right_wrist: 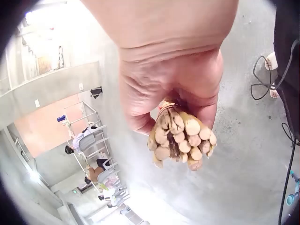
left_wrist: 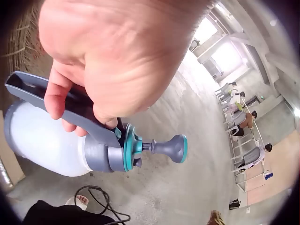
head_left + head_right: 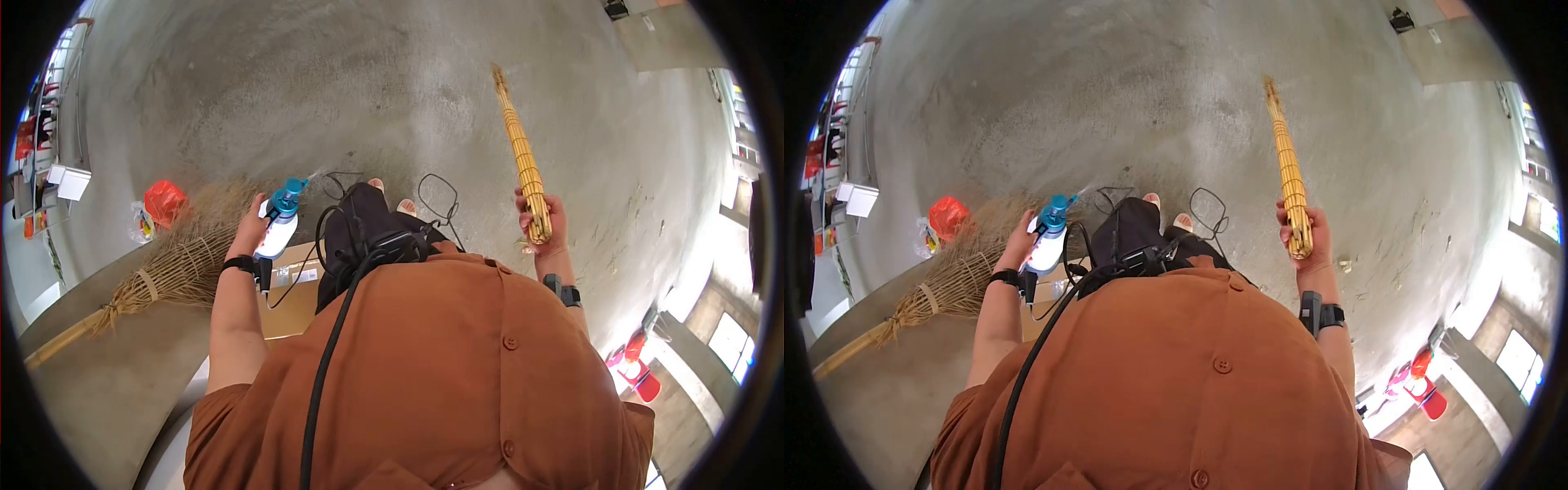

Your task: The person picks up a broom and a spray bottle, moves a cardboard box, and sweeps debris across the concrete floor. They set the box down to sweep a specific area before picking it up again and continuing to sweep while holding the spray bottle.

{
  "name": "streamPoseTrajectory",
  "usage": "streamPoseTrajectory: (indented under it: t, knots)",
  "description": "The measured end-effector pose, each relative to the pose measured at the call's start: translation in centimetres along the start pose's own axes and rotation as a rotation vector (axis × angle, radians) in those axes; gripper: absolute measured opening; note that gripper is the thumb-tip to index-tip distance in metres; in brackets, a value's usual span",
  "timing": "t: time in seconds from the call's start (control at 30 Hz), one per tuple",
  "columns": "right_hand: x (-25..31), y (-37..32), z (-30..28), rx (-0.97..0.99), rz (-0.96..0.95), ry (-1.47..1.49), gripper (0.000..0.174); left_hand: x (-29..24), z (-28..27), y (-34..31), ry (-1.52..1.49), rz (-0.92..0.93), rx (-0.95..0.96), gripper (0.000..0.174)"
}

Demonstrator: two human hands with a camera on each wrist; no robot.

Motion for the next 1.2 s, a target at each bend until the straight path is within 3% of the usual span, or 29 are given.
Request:
streamPoseTrajectory:
  t: [0.1, 0.23, 0.43, 0.5, 0.53, 0.57, 0.6, 0.63, 0.7, 0.87, 0.9, 0.97, 1.03, 1.13, 1.2]
  knots:
    - [2.9, -1.0, -2.2, -0.057, 0.039, 0.040, 0.047, -2.1, 0.1, -1.2, -0.005, -0.071, -0.021, 0.063]
    - [2.4, -1.7, -0.6, -0.010, 0.045, 0.164, 0.047, -0.6, -1.4, -1.3, -0.047, -0.142, -0.021, 0.061]
    - [2.1, -1.0, 2.5, -0.070, 0.045, 0.084, 0.052, 3.5, -1.4, -0.6, -0.146, -0.268, -0.013, 0.061]
    - [1.6, -0.7, 5.0, -0.148, 0.116, -0.128, 0.047, 4.0, -1.2, -0.6, -0.143, -0.270, -0.027, 0.058]
    - [1.5, -0.2, 4.3, -0.157, 0.118, -0.125, 0.047, 3.9, -1.0, -0.8, -0.175, -0.283, -0.019, 0.059]
    - [0.8, 0.5, 2.1, -0.271, 0.235, -0.337, 0.042, 3.8, -0.6, -1.0, -0.207, -0.296, -0.012, 0.060]
    - [0.0, 1.1, 0.5, -0.382, 0.349, -0.551, 0.037, 3.3, -0.7, -1.6, -0.187, -0.314, -0.001, 0.062]
    - [-0.9, 2.2, 0.6, -0.386, 0.352, -0.550, 0.037, 2.1, -0.8, -2.2, -0.199, -0.313, 0.018, 0.063]
    - [-2.9, 5.1, 2.1, -0.304, 0.333, -0.852, 0.033, 2.1, -0.8, -2.0, -0.200, -0.265, -0.010, 0.065]
    - [-12.0, 12.1, 5.5, -0.109, 0.502, -0.872, 0.029, 4.9, -1.8, 0.0, -0.350, -0.115, 0.019, 0.063]
    - [-13.8, 13.1, 6.0, -0.028, 0.554, -0.863, 0.027, 4.4, -2.3, -0.1, -0.379, -0.171, 0.069, 0.063]
    - [-15.9, 14.7, 7.9, 0.042, 0.617, -0.811, 0.023, 8.2, -2.3, 2.6, -0.526, 0.112, 0.104, 0.064]
    - [-20.6, 19.1, 4.7, 0.119, 0.712, -0.920, 0.021, 2.4, -4.2, -1.7, -0.366, -0.132, 0.094, 0.065]
    - [-25.9, 25.1, 3.4, 0.082, 0.633, -1.130, 0.019, 0.6, -5.4, -3.0, -0.299, -0.058, 0.112, 0.063]
    - [-27.0, 27.8, 2.7, 0.031, 0.635, -1.419, 0.024, -3.1, -5.7, -5.2, -0.408, -0.116, 0.120, 0.062]
Point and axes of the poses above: each hand's wrist, its own y-axis towards the middle knuckle, its own z-axis out of the palm, x = y × z, the point moved 7 cm from there along y, towards the middle knuckle, and after that the axes turned 6 degrees about x, right-handed, at the moved point
